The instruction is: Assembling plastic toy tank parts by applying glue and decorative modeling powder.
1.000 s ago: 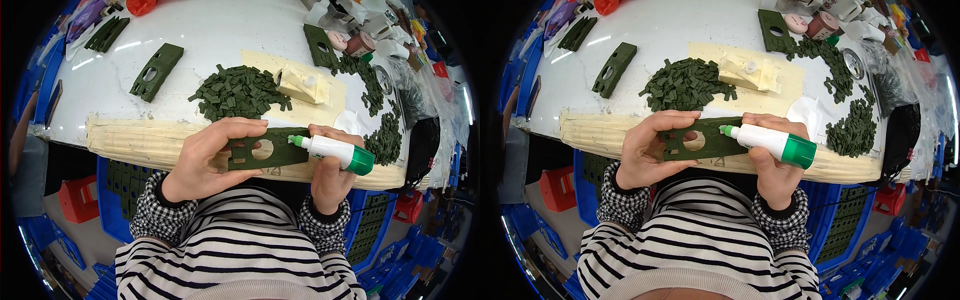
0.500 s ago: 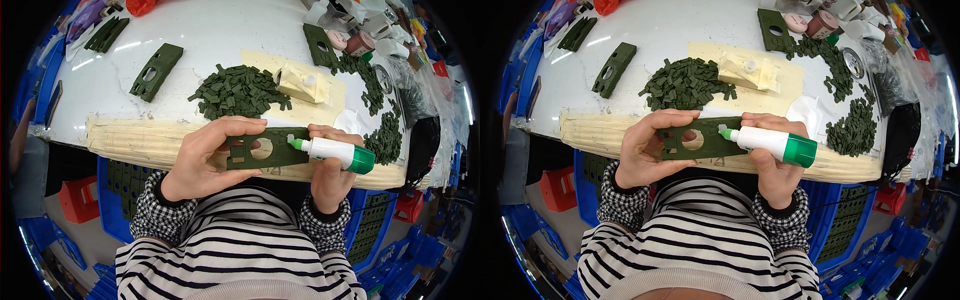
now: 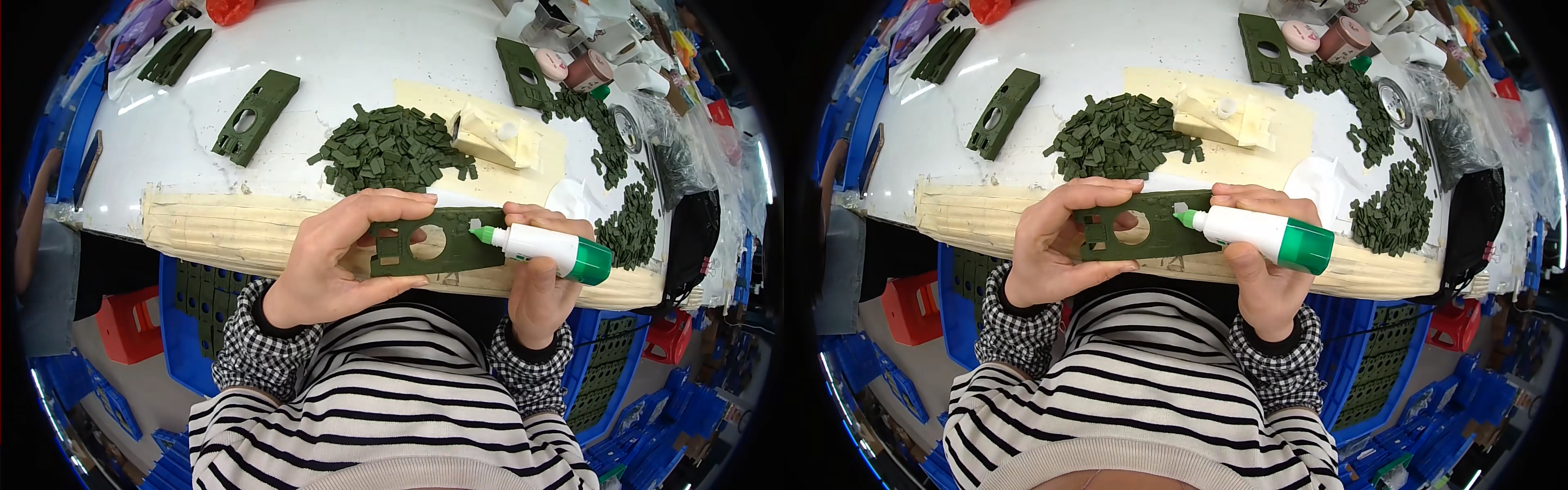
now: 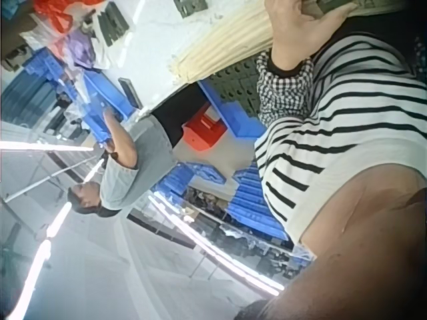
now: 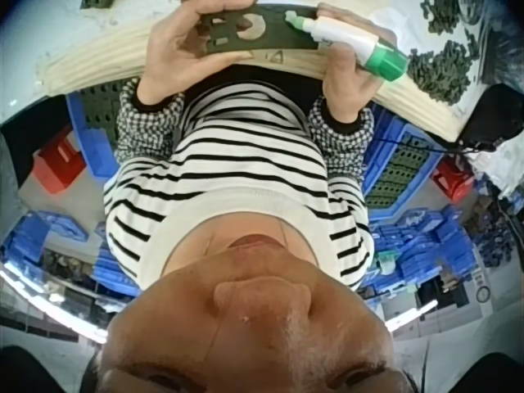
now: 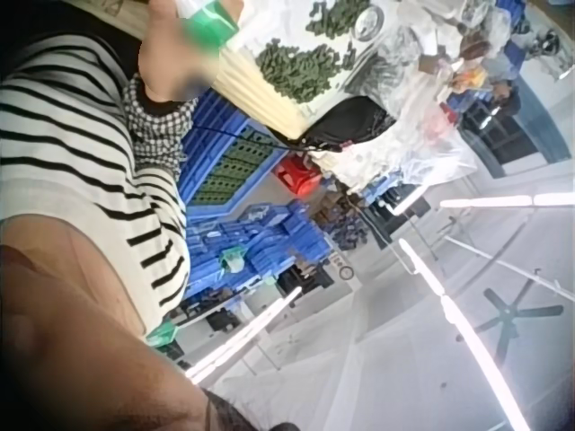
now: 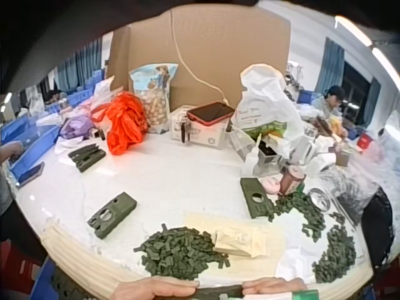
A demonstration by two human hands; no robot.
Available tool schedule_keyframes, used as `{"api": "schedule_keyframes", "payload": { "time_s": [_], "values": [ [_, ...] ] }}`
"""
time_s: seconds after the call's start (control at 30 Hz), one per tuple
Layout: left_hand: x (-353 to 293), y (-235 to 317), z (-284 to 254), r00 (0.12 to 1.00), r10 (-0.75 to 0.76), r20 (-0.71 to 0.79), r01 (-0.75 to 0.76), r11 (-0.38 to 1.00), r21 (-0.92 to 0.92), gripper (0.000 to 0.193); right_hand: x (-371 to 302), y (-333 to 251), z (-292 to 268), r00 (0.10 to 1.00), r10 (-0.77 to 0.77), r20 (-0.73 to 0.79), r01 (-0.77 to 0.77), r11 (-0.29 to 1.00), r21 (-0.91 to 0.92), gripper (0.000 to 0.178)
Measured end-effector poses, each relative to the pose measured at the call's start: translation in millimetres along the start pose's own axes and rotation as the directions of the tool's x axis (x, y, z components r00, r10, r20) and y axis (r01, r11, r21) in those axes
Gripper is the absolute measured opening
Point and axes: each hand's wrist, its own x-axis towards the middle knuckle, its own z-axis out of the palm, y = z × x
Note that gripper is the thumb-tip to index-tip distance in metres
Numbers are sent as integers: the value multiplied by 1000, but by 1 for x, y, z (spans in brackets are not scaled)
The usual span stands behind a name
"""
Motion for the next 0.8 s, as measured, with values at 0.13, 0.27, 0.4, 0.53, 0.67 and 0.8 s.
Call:
{"api": "schedule_keyframes", "payload": {
  "time_s": [0.13, 0.27, 0.4, 0.53, 0.67, 0.8],
  "values": [
    [-1, 2, -1, 999, -37, 23, 37, 999, -34, 52, -1, -1, -1, 999, 40, -21, -39, 998, 39, 42],
    [-2, 1, -4, 997, -51, 64, 51, 999, -2, 62, -1, 1, -2, 992, 122, -28, -117, 982, 149, 43],
    [-2, 6, 0, 993, -104, -64, 81, 954, -290, 83, -1, -3, -3, 969, 247, 19, -239, 916, 322, 44],
    [0, 1, 14, 951, -265, -159, 80, 708, -702, 81, 0, -11, 0, 956, 273, 105, -283, 771, 571, 45],
    [1, 2, 24, 968, -251, -19, 142, 609, -780, 82, 4, -20, -5, 977, 214, 19, -198, 859, 472, 49],
    [2, 7, 26, 948, -232, 218, 309, 508, -804, 77, 9, -29, 6, 995, 98, -19, -94, 984, 152, 50]
  ]
}}
